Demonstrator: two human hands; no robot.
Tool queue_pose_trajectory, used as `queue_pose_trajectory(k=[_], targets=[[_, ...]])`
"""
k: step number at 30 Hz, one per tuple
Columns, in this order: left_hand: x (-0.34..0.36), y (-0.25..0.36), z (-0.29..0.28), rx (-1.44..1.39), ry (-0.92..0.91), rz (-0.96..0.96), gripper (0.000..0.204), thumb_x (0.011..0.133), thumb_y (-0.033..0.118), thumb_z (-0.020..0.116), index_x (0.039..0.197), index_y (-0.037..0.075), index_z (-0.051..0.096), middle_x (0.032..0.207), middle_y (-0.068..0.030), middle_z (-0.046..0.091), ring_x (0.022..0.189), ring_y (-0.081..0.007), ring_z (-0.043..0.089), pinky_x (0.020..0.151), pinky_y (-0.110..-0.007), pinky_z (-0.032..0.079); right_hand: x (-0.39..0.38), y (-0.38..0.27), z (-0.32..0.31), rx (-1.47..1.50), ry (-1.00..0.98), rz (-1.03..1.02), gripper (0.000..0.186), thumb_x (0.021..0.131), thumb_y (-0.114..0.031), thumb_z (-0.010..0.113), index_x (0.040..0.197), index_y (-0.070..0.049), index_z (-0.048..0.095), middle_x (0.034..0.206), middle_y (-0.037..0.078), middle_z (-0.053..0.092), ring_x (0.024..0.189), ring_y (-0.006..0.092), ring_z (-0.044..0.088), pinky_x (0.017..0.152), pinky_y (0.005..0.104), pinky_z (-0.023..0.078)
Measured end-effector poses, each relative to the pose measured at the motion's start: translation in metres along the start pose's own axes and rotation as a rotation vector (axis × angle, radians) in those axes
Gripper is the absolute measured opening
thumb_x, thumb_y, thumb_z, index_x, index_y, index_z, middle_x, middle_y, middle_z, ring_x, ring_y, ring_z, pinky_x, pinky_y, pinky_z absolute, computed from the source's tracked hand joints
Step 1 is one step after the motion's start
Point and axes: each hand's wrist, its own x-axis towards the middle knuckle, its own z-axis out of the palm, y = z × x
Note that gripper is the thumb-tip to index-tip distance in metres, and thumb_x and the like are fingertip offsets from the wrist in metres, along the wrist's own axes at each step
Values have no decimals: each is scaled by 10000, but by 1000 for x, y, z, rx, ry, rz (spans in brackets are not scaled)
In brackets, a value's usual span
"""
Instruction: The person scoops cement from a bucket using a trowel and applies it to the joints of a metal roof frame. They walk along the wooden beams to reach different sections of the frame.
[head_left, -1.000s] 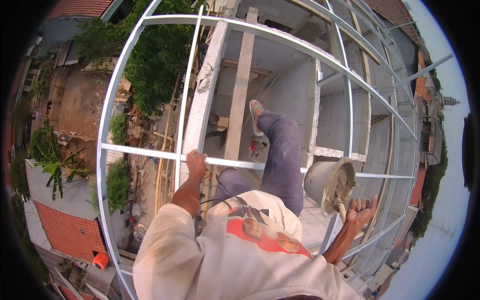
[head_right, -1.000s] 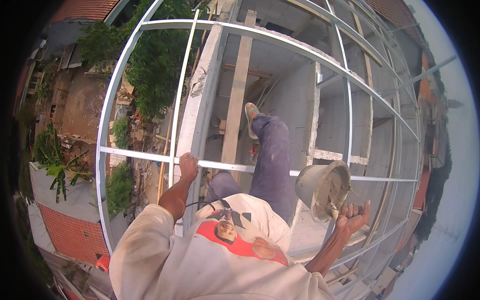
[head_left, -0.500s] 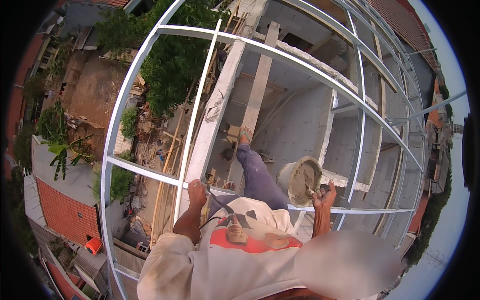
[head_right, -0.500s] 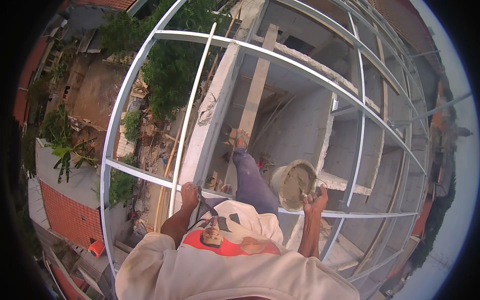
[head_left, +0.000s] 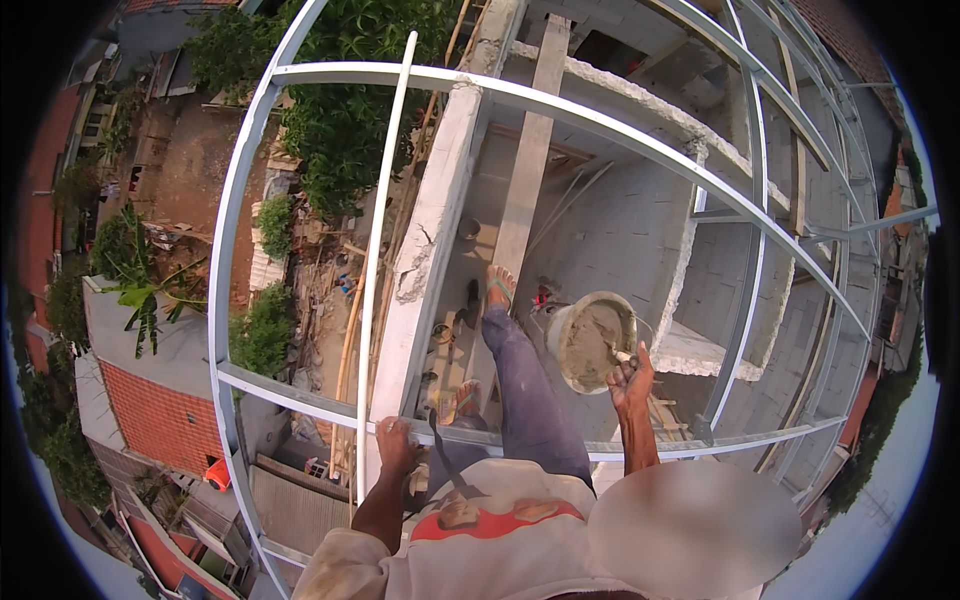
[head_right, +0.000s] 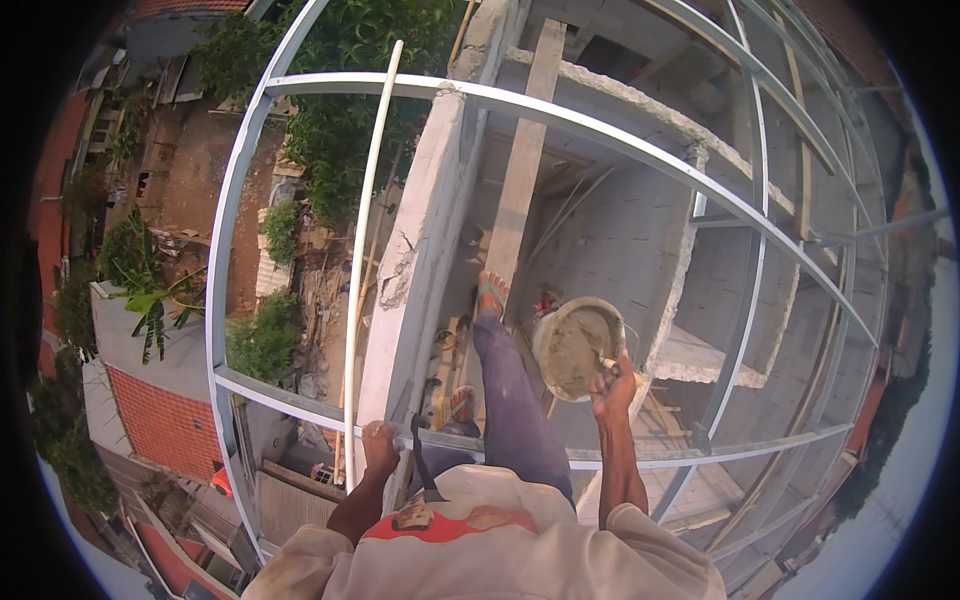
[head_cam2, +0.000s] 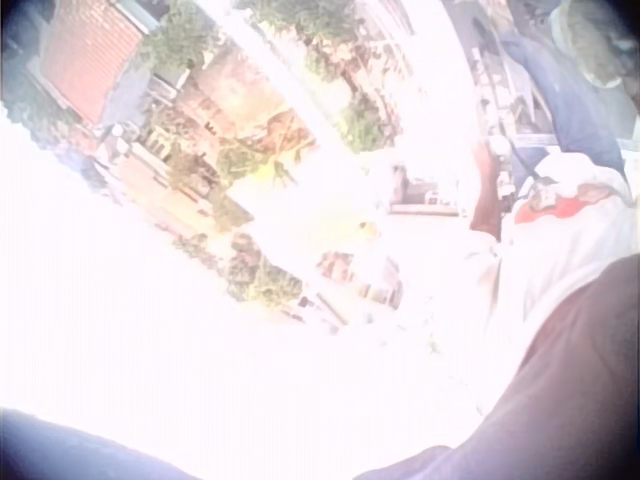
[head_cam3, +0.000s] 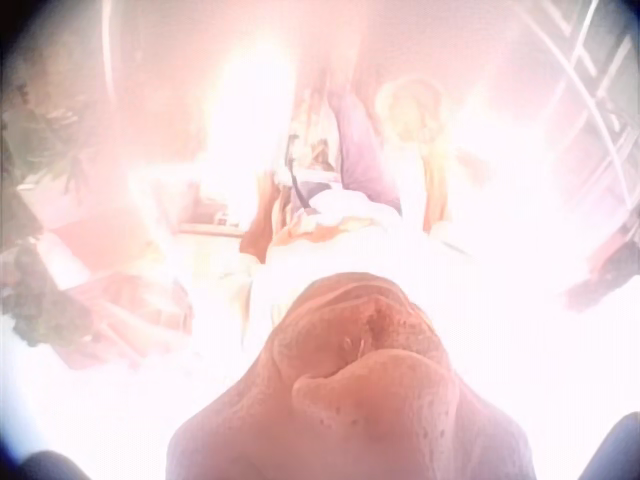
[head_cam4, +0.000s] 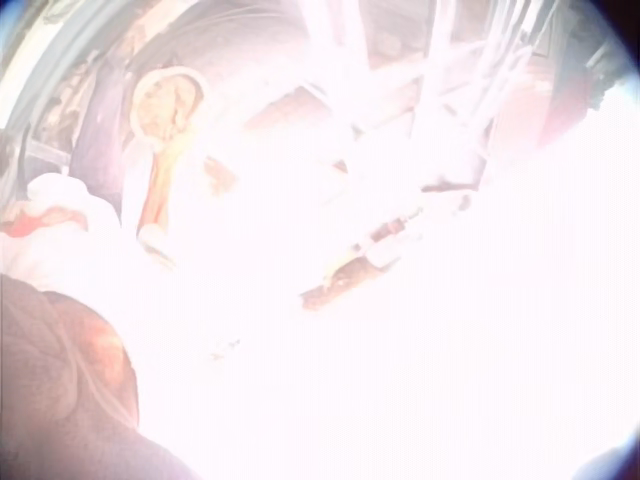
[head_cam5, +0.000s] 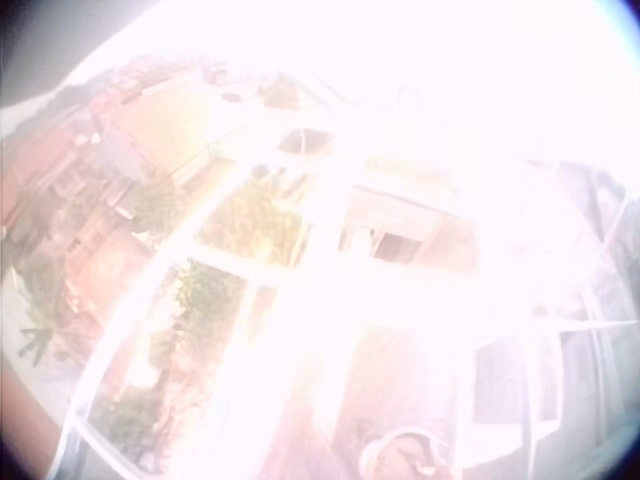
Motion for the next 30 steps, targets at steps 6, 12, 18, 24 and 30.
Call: queue_pose_trajectory(k=[6,12,18,24,30], targets=[[88,58,-82,-107,-457,-319,415,859,182,787,1220,-3,701,1120,-200,741,1145,-371,650,1055,-462,476,20,10,49,-52,41,43,516,942,-438,742,687,-224,348,551,-62,209,440,122,185,467,312,214],[294,153,-199,-535,201,26,347,923,62,695,1262,-2,660,1181,-218,696,1107,-377,672,991,-423,519,54,15,69,-91,2,86,381,929,-406,763,812,-207,460,597,-65,250,478,109,235,524,306,260],[549,213,-266,-237,660,372,484,943,186,708,1378,11,587,1407,-215,577,1321,-396,523,1137,-485,402,64,10,91,-114,-57,82,335,934,-365,762,848,-192,488,615,-68,272,491,105,243,543,308,263],[714,196,-294,176,574,416,508,951,90,558,1455,31,525,1490,-192,542,1402,-384,478,1180,-489,388,83,7,113,-95,-58,97,276,958,-331,738,870,-184,522,608,-70,286,485,103,260,535,305,264],[786,170,-310,503,455,537,465,945,30,520,1405,63,576,1374,-153,636,1303,-376,583,1129,-510,441,124,-5,145,-111,-5,93,286,956,-374,746,880,-188,543,613,-79,292,488,92,268,528,301,269]])
